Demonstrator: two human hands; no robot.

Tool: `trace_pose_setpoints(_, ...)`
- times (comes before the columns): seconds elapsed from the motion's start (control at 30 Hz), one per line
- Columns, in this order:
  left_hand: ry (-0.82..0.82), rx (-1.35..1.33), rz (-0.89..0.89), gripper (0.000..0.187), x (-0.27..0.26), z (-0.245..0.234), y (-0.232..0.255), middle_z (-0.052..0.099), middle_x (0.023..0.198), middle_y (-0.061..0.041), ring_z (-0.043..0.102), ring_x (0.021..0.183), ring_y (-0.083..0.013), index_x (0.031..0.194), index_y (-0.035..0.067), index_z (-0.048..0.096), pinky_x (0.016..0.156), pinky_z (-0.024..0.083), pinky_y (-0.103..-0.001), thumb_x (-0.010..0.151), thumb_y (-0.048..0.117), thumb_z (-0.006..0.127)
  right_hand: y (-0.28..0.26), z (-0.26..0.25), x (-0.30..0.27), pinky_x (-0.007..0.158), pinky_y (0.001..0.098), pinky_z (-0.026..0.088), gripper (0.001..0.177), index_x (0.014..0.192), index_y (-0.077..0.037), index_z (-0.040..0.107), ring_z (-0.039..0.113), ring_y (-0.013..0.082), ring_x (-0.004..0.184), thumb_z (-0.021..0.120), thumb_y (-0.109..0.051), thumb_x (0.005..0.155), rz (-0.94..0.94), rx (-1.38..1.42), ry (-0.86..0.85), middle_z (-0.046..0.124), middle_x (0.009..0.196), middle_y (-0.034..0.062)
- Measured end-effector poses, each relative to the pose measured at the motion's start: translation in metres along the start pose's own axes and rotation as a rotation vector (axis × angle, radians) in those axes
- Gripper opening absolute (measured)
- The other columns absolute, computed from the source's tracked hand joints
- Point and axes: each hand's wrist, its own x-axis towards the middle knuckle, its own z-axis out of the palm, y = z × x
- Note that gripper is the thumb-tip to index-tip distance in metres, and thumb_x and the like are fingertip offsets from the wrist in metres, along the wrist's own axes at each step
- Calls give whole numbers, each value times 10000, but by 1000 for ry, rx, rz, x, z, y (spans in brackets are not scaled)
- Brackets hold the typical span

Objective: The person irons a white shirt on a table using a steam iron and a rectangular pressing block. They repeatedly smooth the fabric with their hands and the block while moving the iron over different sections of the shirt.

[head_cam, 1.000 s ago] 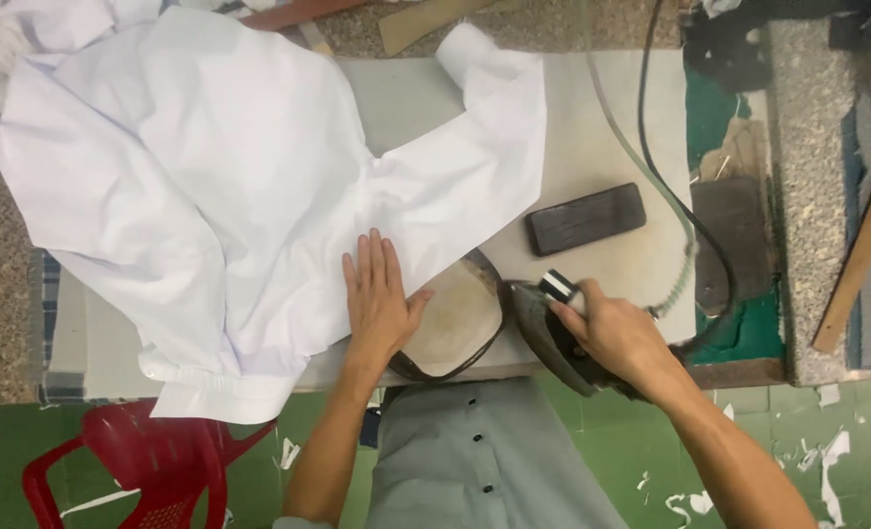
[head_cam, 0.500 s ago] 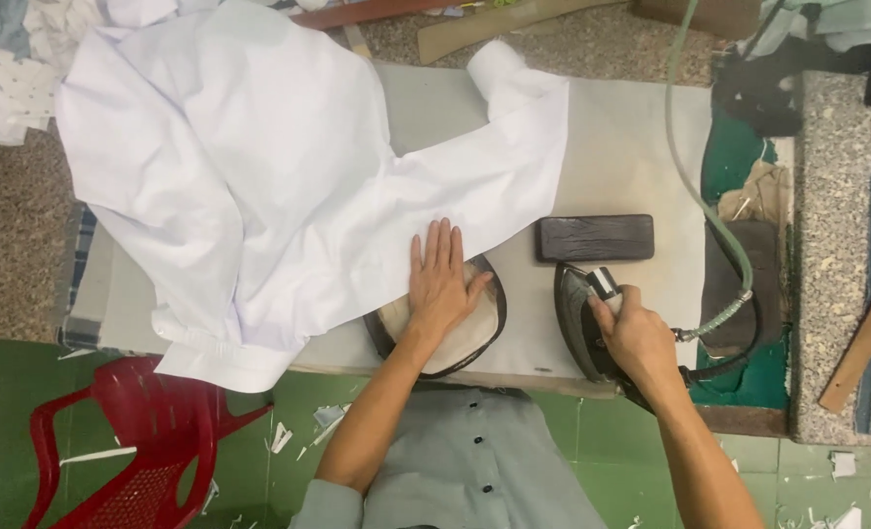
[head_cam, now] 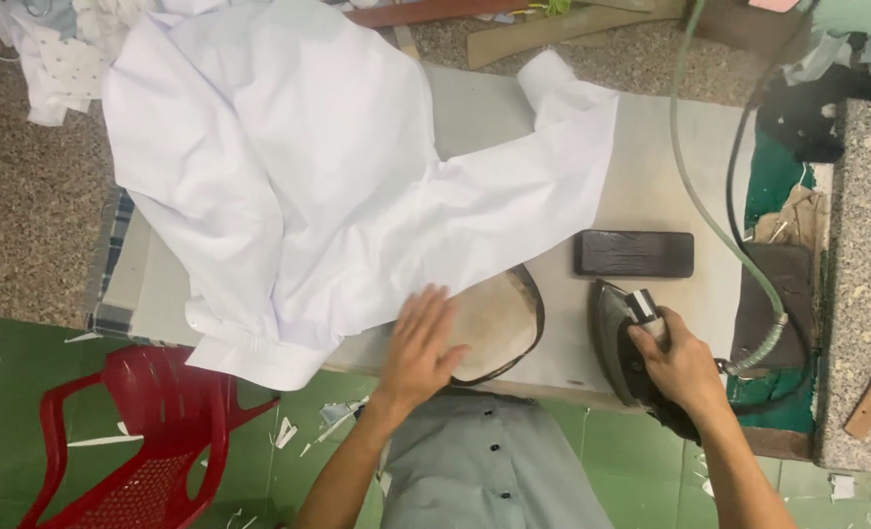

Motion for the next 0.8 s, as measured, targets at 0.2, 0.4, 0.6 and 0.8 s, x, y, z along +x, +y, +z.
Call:
trace_pose_setpoints(0.2,94,64,-243,579,-20,-83,-60,511,1525,-214,431,1468,-423,1507,-52,405,1226,362,-580,1055,262,585,-112,-15,-59,626,616,500,581,1427,-90,442,683,559,806,480,-477,995,-145,-197,31,727,1003,266)
trace_pose_setpoints(0.4,-445,-52,-183,990,52,-67,-81,379,1591,-270,248,1534,-389,1614,-24,160,1280,70,-558,934,439,709,-237,30,-29,823,529,596,601,1344,-128,545,761,408,969,430,-619,1017,-174,-349,-64,765,994,205)
trace_pose_setpoints(0.6,-416,30,-52,1215,40,-31,-110,478,1533,-240,306,1512,-380,1618,-26,189,1272,86,-586,749,517,842,-277,51,-27,667,425,612,492,1277,-93,590,782,347,797,463,-509,1046,-174,-365,-54,748,828,168)
trace_pose_setpoints(0.8,-411,2,-57,1265,43,-28,-114,556,1463,-246,362,1485,-391,1612,-44,217,1265,92,-601,694,561,842,-283,53,-21,612,421,611,464,1232,-70,600,776,335,738,489,-480,1044,-198,-395,-11,728,778,166)
